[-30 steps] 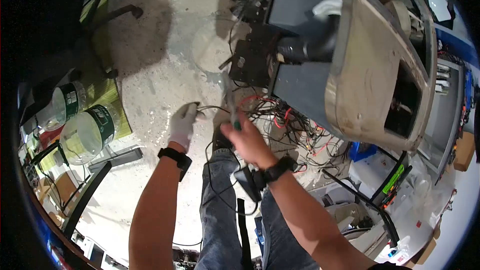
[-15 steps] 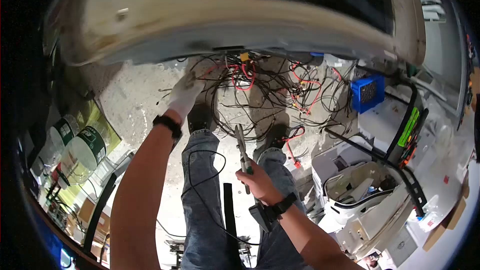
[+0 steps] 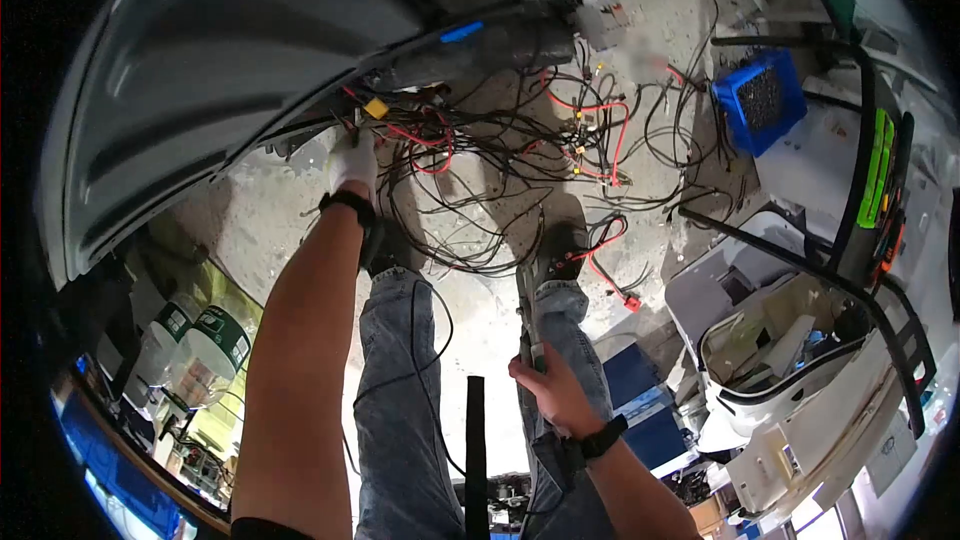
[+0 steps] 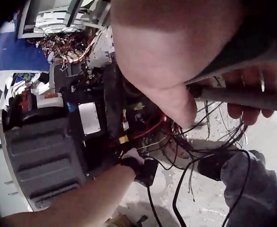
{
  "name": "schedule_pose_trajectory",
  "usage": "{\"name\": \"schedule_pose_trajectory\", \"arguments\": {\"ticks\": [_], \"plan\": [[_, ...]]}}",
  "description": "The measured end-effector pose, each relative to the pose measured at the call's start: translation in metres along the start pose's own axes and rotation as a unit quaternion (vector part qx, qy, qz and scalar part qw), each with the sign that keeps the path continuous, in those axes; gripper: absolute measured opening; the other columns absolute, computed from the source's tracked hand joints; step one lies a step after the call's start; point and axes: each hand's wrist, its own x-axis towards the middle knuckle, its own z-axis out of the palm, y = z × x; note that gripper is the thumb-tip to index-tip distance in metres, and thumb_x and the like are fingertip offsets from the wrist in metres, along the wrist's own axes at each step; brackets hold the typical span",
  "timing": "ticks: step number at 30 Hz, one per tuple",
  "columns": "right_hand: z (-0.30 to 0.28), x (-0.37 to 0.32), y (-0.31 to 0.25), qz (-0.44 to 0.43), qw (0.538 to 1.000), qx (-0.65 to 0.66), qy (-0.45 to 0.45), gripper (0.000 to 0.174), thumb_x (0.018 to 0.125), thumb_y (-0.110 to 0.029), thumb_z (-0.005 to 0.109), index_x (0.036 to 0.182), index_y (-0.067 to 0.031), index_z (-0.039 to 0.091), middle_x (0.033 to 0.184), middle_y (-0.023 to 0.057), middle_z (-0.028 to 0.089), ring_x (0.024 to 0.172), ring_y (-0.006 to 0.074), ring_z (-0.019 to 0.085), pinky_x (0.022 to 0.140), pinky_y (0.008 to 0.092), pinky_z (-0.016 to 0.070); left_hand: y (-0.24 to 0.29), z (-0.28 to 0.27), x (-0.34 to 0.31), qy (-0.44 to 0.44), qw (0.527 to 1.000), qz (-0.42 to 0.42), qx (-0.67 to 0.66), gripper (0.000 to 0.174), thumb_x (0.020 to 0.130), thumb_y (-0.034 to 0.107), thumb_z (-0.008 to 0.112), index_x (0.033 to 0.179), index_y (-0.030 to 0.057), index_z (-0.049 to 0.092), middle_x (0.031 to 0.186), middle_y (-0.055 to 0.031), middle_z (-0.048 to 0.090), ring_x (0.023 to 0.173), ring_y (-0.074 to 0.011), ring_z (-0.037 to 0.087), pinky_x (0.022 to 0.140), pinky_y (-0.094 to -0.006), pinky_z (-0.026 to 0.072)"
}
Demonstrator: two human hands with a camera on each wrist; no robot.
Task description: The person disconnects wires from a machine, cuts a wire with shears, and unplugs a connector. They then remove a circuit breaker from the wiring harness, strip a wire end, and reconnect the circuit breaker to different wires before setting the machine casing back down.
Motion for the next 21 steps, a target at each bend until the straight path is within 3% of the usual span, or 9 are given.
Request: {"name": "schedule_pose_trajectory", "arguments": {"ticks": [1,4,6,10,12,14,15,19,21], "plan": [[-0.003,-0.002,-0.003,0.016,1.000,-0.015,0.002,0.029,0.084,-0.020,0.059,0.104,-0.0013,0.050,0.080,0.0037,0.057,0.074,0.0127,0.053,0.067,0.0264,0.0422,0.033,-0.015,-0.067,-0.016,0.986,0.162,-0.039,0.050,0.083,0.046,0.051,0.110,0.0041,0.057,0.104,-0.0166,0.062,0.095,-0.0333,0.058,0.080,-0.0397,0.0445],[-0.009,-0.001,0.008,0.004,1.000,0.014,0.001,0.032,0.084,-0.023,0.059,0.106,-0.0011,0.049,0.081,0.0045,0.058,0.074,0.0134,0.054,0.067,0.0279,0.0428,0.024,-0.003,-0.094,0.068,0.982,0.163,0.061,0.042,0.086,0.039,0.048,0.110,0.0064,0.058,0.099,-0.0196,0.061,0.086,-0.0339,0.061,0.072,-0.0420,0.0469],[-0.011,-0.007,-0.004,0.005,1.000,0.027,0.001,0.032,0.084,-0.022,0.059,0.106,-0.0007,0.049,0.081,0.0050,0.059,0.075,0.0140,0.055,0.067,0.0289,0.0432,-0.003,0.001,-0.100,-0.028,0.934,0.323,0.149,0.038,0.088,0.036,0.043,0.110,0.0078,0.058,0.096,-0.0203,0.061,0.083,-0.0347,0.061,0.070,-0.0417,0.0484],[-0.021,-0.015,-0.020,-0.055,0.997,-0.053,0.016,0.030,0.083,-0.019,0.060,0.105,-0.0008,0.050,0.084,0.0068,0.058,0.078,0.0146,0.056,0.070,0.0281,0.0439,0.017,0.008,-0.214,-0.181,0.847,0.216,0.450,0.031,0.086,0.029,0.046,0.108,0.0127,0.060,0.091,-0.0188,0.062,0.081,-0.0362,0.060,0.069,-0.0420,0.0483],[-0.026,-0.017,-0.020,-0.112,0.989,-0.090,0.025,0.028,0.083,-0.018,0.061,0.103,-0.0010,0.051,0.086,0.0072,0.058,0.080,0.0149,0.057,0.071,0.0277,0.0442,0.043,-0.001,-0.268,-0.181,0.938,0.210,0.206,0.031,0.084,0.030,0.051,0.107,0.0120,0.060,0.085,-0.0183,0.062,0.081,-0.0353,0.060,0.071,-0.0414,0.0473],[-0.035,-0.022,-0.015,-0.035,0.992,0.115,0.025,0.024,0.082,-0.016,0.062,0.099,-0.0015,0.051,0.090,0.0076,0.058,0.082,0.0156,0.057,0.075,0.0284,0.0447,0.006,0.023,-0.258,-0.253,0.868,0.377,0.201,0.047,0.081,0.043,0.054,0.097,-0.0018,0.056,0.090,-0.0241,0.059,0.089,-0.0374,0.056,0.078,-0.0438,0.0440],[-0.038,-0.025,-0.017,-0.017,0.990,0.133,0.035,0.022,0.082,-0.014,0.062,0.097,-0.0024,0.051,0.092,0.0068,0.058,0.083,0.0161,0.057,0.077,0.0296,0.0454,0.032,0.015,-0.269,-0.334,0.877,0.246,0.240,0.041,0.078,0.038,0.057,0.106,0.0082,0.055,0.104,-0.0188,0.056,0.097,-0.0377,0.052,0.082,-0.0428,0.0428],[-0.047,-0.030,-0.022,-0.022,0.984,0.170,0.037,0.022,0.083,-0.012,0.060,0.099,-0.0024,0.049,0.093,0.0064,0.058,0.083,0.0162,0.057,0.078,0.0316,0.0459,0.003,0.012,-0.264,-0.082,0.787,0.430,0.434,0.062,0.071,0.038,0.065,0.119,0.0028,0.046,0.112,-0.0194,0.053,0.096,-0.0353,0.055,0.085,-0.0397,0.0441],[-0.046,-0.033,-0.026,-0.018,0.985,0.169,0.035,0.021,0.083,-0.011,0.059,0.099,-0.0022,0.049,0.092,0.0063,0.058,0.083,0.0161,0.057,0.078,0.0313,0.0457,0.012,-0.006,-0.254,-0.208,0.859,0.136,0.448,0.068,0.075,0.043,0.059,0.129,0.0073,0.038,0.122,-0.0177,0.045,0.107,-0.0340,0.047,0.086,-0.0401,0.0432]]}}
